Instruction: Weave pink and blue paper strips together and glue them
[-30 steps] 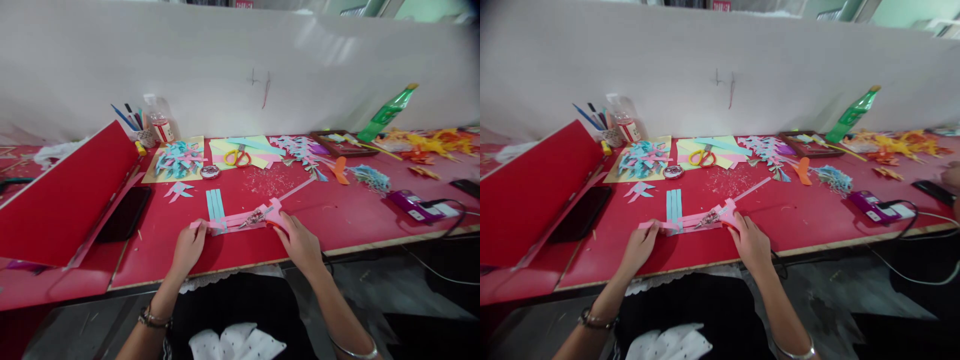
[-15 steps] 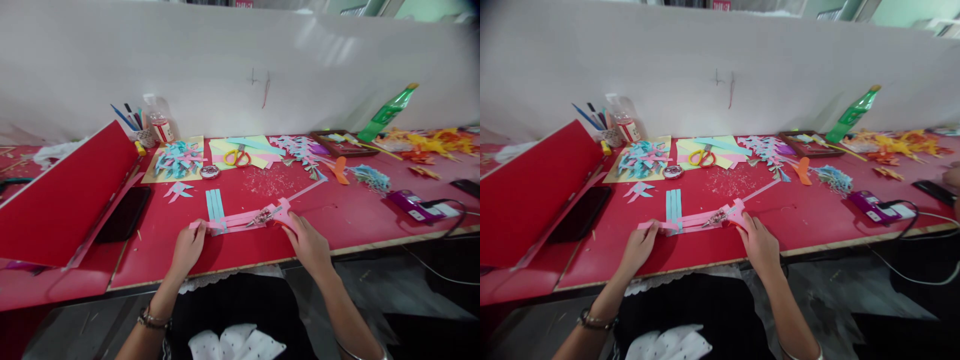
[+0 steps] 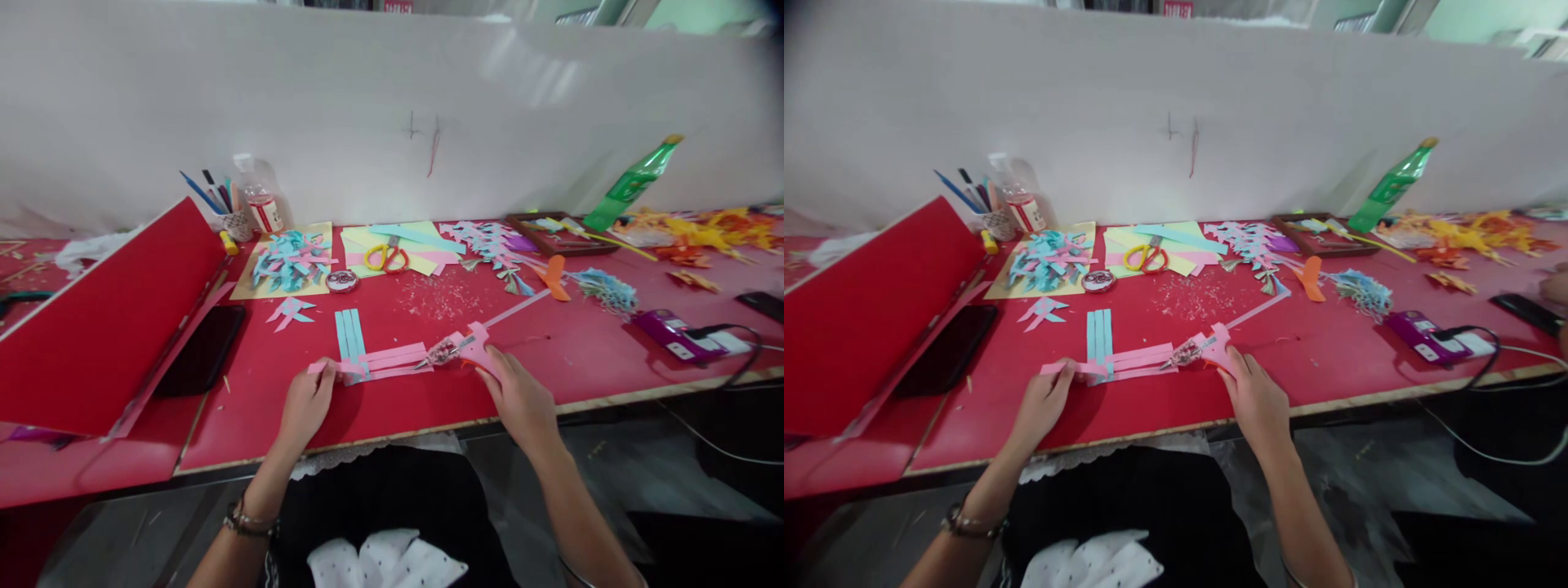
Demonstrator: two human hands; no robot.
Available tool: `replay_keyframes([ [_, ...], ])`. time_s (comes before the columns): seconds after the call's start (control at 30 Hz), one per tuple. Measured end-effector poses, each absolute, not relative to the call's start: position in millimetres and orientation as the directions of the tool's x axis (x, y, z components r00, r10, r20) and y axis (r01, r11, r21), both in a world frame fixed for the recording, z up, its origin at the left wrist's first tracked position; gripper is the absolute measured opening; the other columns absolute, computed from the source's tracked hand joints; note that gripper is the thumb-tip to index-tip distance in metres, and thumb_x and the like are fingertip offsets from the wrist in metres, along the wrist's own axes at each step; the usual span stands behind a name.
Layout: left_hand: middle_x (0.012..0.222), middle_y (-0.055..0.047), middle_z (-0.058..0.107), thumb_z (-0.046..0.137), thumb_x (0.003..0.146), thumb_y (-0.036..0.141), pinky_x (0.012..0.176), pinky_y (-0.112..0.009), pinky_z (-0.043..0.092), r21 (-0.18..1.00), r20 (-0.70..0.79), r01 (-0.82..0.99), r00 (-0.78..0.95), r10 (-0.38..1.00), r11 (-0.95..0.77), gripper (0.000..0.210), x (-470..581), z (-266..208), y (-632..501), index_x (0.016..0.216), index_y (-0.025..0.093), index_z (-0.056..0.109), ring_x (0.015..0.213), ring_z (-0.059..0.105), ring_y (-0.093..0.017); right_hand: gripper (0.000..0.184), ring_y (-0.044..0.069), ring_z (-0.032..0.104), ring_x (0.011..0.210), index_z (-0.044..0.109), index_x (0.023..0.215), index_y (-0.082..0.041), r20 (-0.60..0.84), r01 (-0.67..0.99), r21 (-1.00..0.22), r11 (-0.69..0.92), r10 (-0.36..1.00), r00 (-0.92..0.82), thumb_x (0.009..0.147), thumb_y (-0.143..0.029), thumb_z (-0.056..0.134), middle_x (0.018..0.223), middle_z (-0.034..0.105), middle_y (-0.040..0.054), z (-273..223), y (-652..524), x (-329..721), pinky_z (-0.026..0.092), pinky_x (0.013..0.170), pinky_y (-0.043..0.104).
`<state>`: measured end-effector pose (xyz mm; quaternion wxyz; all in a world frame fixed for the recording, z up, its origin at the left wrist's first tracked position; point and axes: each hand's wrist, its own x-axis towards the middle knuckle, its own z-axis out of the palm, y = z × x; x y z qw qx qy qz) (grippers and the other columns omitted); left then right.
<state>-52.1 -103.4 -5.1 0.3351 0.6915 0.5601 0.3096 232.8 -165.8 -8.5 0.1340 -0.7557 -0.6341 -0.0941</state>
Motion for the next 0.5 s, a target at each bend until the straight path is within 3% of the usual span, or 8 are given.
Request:
replay_keyframes([
  [0.5,0.079,-0.005,0.067,0.027,0.085,0.038,0.072,-0.025,0.04,0.813,0.051,0.562,0.187,0.981,-0.149,0.041,-52,-4,-104,0.079,0.016,0.061,0.076,0.059,-0.017,0.037,0.021,0.057,0.082,0.044,0.116,-0.018,0.333,0.979,-0.072,-0.188,0.921,0.202,0.084,-0.034,0.033,0.098,0.059,0.0092,-10,-170,246,0.044,0.058,0.028],
])
